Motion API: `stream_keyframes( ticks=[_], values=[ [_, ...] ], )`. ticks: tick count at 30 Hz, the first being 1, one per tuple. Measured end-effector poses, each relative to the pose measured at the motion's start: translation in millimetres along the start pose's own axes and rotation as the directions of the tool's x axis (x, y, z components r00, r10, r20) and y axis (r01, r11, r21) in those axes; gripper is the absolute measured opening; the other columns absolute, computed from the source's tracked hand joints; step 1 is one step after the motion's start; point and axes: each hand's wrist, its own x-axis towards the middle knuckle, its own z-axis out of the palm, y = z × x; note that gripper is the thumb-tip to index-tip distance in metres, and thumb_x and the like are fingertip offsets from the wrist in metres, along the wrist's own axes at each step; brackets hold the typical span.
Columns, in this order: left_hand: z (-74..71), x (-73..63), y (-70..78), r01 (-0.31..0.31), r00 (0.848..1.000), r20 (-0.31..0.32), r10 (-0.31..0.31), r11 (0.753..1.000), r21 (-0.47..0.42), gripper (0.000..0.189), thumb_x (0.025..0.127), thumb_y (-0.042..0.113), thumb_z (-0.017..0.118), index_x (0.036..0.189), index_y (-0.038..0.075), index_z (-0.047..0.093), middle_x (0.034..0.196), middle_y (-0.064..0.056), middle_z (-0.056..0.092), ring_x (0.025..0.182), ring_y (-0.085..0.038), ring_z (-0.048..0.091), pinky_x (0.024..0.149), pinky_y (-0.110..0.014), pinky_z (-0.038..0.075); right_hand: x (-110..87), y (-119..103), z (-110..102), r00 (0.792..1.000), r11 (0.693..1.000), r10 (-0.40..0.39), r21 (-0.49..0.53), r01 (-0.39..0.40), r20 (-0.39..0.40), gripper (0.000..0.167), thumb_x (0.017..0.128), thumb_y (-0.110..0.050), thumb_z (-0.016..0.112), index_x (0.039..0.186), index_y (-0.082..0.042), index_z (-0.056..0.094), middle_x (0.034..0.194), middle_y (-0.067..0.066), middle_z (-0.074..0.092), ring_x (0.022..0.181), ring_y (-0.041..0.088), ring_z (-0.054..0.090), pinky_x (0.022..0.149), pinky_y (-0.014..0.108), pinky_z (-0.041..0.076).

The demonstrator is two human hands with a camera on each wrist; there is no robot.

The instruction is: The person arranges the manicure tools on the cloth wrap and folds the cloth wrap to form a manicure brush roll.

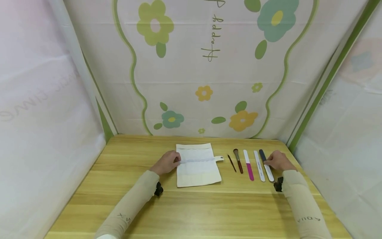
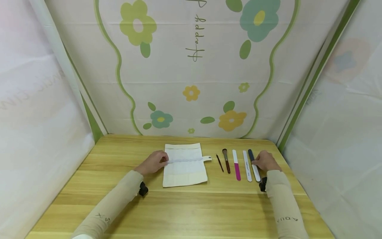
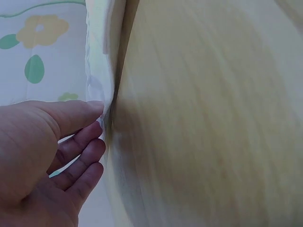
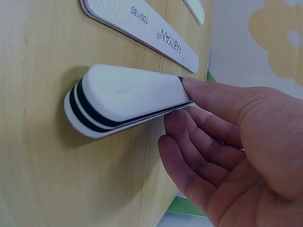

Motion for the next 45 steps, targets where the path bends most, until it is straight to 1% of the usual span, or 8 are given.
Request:
stream_keyframes(
  ticks=[9, 19, 24, 27, 31, 36, 40, 45],
  values=[
    [-0.9, -3.2, 0.6, 0.005, 1.0, -0.02, -0.006, 1.0, -0.01, 0.004, 0.097, 0.0, 0.072, 0.101, 0.002, 0.072, 0.098, -0.006, 0.068, 0.092, -0.017, 0.062, 0.087, -0.038, 0.057, 2.9, -11, -9, 0.998, 0.997, -0.062, 0.035, 0.063, -0.028, 0.027, 0.101, -0.023, 0.069, 0.086, -0.002, 0.079, 0.074, 0.011, 0.07, 0.06, 0.015, 0.049, 0.057, 0.031, 0.041],
    [-3.6, -4.0, 3.1, 0.035, 0.999, -0.019, -0.036, 0.999, -0.029, 0.005, 0.102, 0.002, 0.066, 0.103, 0.0, 0.07, 0.101, -0.006, 0.067, 0.092, -0.017, 0.06, 0.088, -0.037, 0.056, 9.3, -55, -12, 0.991, 0.991, -0.122, 0.049, 0.125, -0.06, 0.027, 0.101, -0.025, 0.071, 0.098, 0.001, 0.079, 0.093, 0.02, 0.077, 0.069, 0.016, 0.058, 0.062, 0.031, 0.045],
    [-2.8, -3.6, 3.1, 0.033, 0.999, -0.02, -0.034, 0.999, -0.03, 0.003, 0.102, 0.001, 0.066, 0.102, 0.001, 0.069, 0.1, -0.007, 0.067, 0.091, -0.017, 0.06, 0.086, -0.037, 0.056, 22.1, -79, -5, 0.99, 0.985, -0.133, 0.1, 0.137, -0.046, 0.026, 0.102, -0.027, 0.07, 0.091, -0.005, 0.079, 0.087, 0.014, 0.076, 0.066, 0.015, 0.054, 0.06, 0.031, 0.042],
    [-2.1, -3.0, 2.6, 0.029, 0.999, -0.018, -0.03, 0.999, -0.024, 0.004, 0.102, 0.0, 0.066, 0.102, 0.001, 0.069, 0.1, -0.007, 0.067, 0.091, -0.016, 0.059, 0.086, -0.036, 0.055, 29.8, -97, -1, 0.988, 0.977, -0.153, 0.145, 0.155, -0.026, 0.034, 0.102, -0.025, 0.069, 0.074, -0.007, 0.07, 0.067, 0.006, 0.062, 0.057, 0.014, 0.042, 0.054, 0.03, 0.036],
    [-1.6, -1.5, 2.3, 0.018, 1.0, -0.022, -0.019, 1.0, -0.023, 0.003, 0.102, -0.001, 0.065, 0.1, 0.0, 0.068, 0.099, -0.008, 0.066, 0.09, -0.017, 0.058, 0.085, -0.038, 0.055, 37.7, -125, 4, 0.983, 0.963, -0.184, 0.199, 0.182, -0.009, 0.038, 0.102, -0.023, 0.069, 0.067, -0.009, 0.063, 0.058, -0.003, 0.048, 0.053, 0.013, 0.034, 0.053, 0.029, 0.032],
    [-2.2, 0.5, 3.7, 0.019, 1.0, -0.015, -0.019, 1.0, -0.019, 0.004, 0.102, 0.0, 0.065, 0.1, 0.001, 0.068, 0.098, -0.008, 0.067, 0.09, -0.017, 0.058, 0.086, -0.038, 0.054, 48.7, -165, 16, 0.977, 0.958, -0.212, 0.195, 0.211, -0.017, 0.03, 0.101, -0.025, 0.071, 0.077, -0.007, 0.07, 0.065, -0.001, 0.058, 0.057, 0.013, 0.041, 0.055, 0.029, 0.038],
    [-1.5, 1.7, 3.2, 0.005, 1.0, -0.021, -0.005, 1.0, -0.012, 0.005, 0.102, 0.0, 0.065, 0.099, 0.002, 0.068, 0.097, -0.007, 0.066, 0.089, -0.016, 0.058, 0.085, -0.037, 0.054, 59.6, -197, 28, 0.972, 0.953, -0.233, 0.197, 0.231, -0.015, 0.021, 0.1, -0.024, 0.074, 0.09, -0.006, 0.079, 0.084, 0.013, 0.075, 0.061, 0.013, 0.049, 0.058, 0.029, 0.042],
    [-2.4, 0.5, 2.8, -0.007, 1.0, -0.026, 0.006, 1.0, -0.015, 0.006, 0.102, 0.0, 0.066, 0.097, 0.003, 0.068, 0.095, -0.006, 0.066, 0.087, -0.016, 0.058, 0.082, -0.035, 0.054, 74.2, -239, 42, 0.962, 0.942, -0.272, 0.201, 0.269, -0.01, 0.02, 0.097, -0.022, 0.076, 0.091, -0.003, 0.082, 0.092, 0.02, 0.079, 0.061, 0.011, 0.05, 0.059, 0.027, 0.042]
  ],
)
